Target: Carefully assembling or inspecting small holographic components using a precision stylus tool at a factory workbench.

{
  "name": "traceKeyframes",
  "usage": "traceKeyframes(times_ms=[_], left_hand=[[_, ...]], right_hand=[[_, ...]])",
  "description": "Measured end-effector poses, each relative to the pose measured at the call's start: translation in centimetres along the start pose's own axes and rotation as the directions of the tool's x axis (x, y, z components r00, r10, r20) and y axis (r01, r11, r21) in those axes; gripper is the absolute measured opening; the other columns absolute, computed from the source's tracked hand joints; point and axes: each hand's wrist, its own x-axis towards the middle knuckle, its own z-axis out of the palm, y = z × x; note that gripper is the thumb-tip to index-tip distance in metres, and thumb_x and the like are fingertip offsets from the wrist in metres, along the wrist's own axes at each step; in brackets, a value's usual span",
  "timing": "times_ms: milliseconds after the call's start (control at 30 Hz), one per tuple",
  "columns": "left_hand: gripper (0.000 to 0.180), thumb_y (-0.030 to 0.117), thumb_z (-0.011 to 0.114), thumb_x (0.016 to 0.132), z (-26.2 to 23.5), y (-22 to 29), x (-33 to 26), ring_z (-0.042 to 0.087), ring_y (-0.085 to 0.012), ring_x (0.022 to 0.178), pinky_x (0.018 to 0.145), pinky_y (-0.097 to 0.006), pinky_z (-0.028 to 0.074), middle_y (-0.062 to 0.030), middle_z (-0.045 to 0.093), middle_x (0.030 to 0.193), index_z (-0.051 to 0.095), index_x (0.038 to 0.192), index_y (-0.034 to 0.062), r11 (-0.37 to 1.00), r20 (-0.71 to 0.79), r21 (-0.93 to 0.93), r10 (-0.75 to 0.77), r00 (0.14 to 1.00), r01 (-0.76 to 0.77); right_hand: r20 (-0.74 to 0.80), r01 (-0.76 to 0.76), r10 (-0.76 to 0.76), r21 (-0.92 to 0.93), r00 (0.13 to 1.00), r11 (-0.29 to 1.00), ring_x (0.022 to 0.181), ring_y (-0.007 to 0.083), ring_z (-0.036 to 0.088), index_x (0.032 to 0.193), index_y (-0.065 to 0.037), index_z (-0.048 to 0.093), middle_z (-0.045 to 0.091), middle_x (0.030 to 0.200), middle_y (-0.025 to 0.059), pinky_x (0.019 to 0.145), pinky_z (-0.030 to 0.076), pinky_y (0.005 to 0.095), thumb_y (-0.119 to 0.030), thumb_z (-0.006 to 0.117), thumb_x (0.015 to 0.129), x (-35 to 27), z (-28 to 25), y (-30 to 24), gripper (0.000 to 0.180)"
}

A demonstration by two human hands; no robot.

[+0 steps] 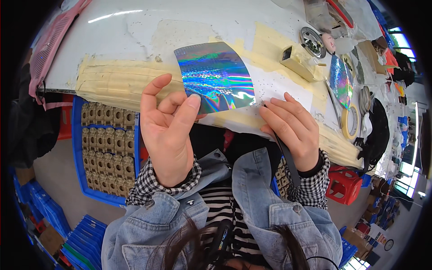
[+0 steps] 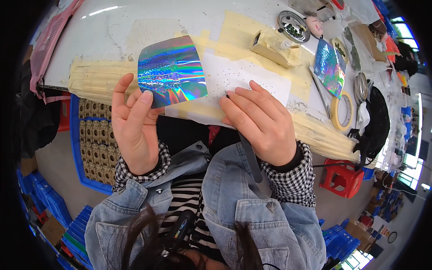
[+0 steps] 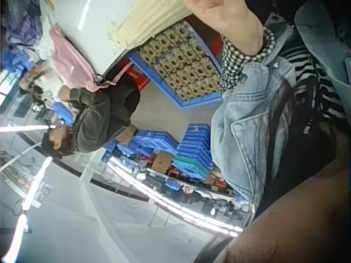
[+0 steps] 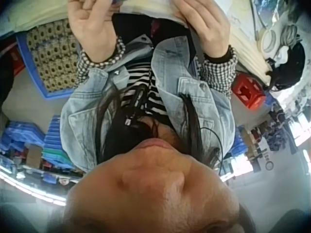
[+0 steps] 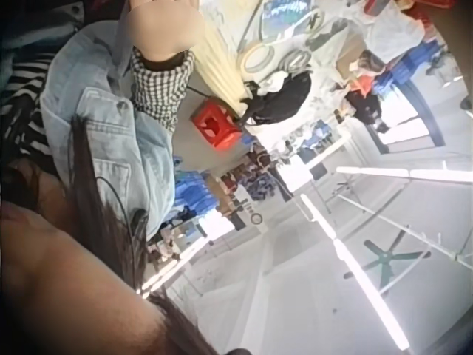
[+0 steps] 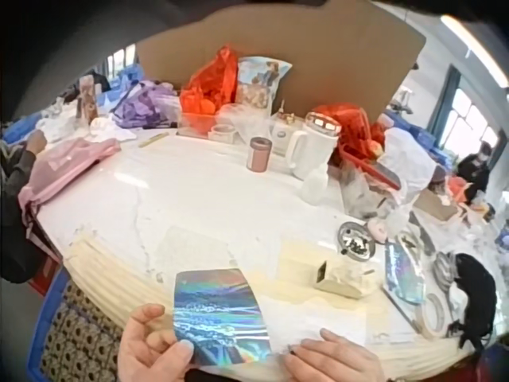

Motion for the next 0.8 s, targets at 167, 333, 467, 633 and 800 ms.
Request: traceKeyframes(times_ms=[167,333,467,633,800], left_hand=[[0.050,-0.001,0.062,0.086,-0.2,0.0,0.1,0.062,-0.0110,0.085,0.075,-0.026,0.050,-0.0062,0.066,0.093,0.037,0.129,0.0014,1.000,0.015,0.009,0.000,1.000,0.000],[0.049,-0.001,0.062,0.087,-0.2,0.1,0.1,0.063,-0.0111,0.085,0.074,-0.026,0.051,-0.0063,0.066,0.093,0.037,0.129,0.0012,1.000,0.015,0.025,-0.001,1.000,0.001],[0.048,-0.001,0.061,0.088,-0.4,0.0,0.1,0.063,-0.0117,0.085,0.073,-0.025,0.051,-0.0069,0.066,0.095,0.037,0.130,0.0011,0.999,0.030,0.034,0.002,1.000,-0.003],[0.048,0.001,0.056,0.091,-0.3,-0.2,-0.1,0.062,-0.0119,0.088,0.075,-0.024,0.053,-0.0080,0.062,0.100,0.034,0.134,0.0020,0.999,0.061,0.040,0.016,0.998,-0.018],[0.046,0.002,0.057,0.092,-0.7,-0.3,0.0,0.062,-0.0113,0.089,0.075,-0.024,0.054,-0.0066,0.061,0.099,0.036,0.133,0.0016,0.997,0.064,0.071,0.035,0.997,-0.040]], right_hand=[[0.046,-0.017,0.015,0.043,0.999,0.999,0.099,0.0259,0.063,0.103,-0.003,0.065,0.067,0.098,0.0090,0.093,0.051,0.0455,-0.018,0.073,0.074,0.3,-0.3,0.0,0.033],[0.032,-0.059,0.055,0.119,0.998,0.991,0.099,0.0270,0.063,0.102,-0.002,0.065,0.068,0.097,0.0099,0.096,0.048,0.0487,-0.020,0.073,0.075,0.1,-0.6,0.3,0.033],[-0.190,-0.118,0.169,0.252,0.967,0.960,0.097,0.0289,0.064,0.104,0.001,0.065,0.069,0.094,0.0105,0.097,0.046,0.0495,-0.020,0.072,0.078,-0.5,-1.5,0.4,0.033],[-0.290,-0.144,0.223,0.270,0.931,0.952,0.095,0.0295,0.064,0.102,0.000,0.066,0.068,0.093,0.0102,0.095,0.047,0.0490,-0.019,0.075,0.077,-1.0,-2.6,0.5,0.032],[-0.372,-0.127,0.218,0.256,0.902,0.958,0.090,0.0275,0.065,0.101,-0.001,0.067,0.069,0.092,0.0084,0.094,0.048,0.0479,-0.016,0.075,0.076,-1.8,-3.4,0.6,0.030]])
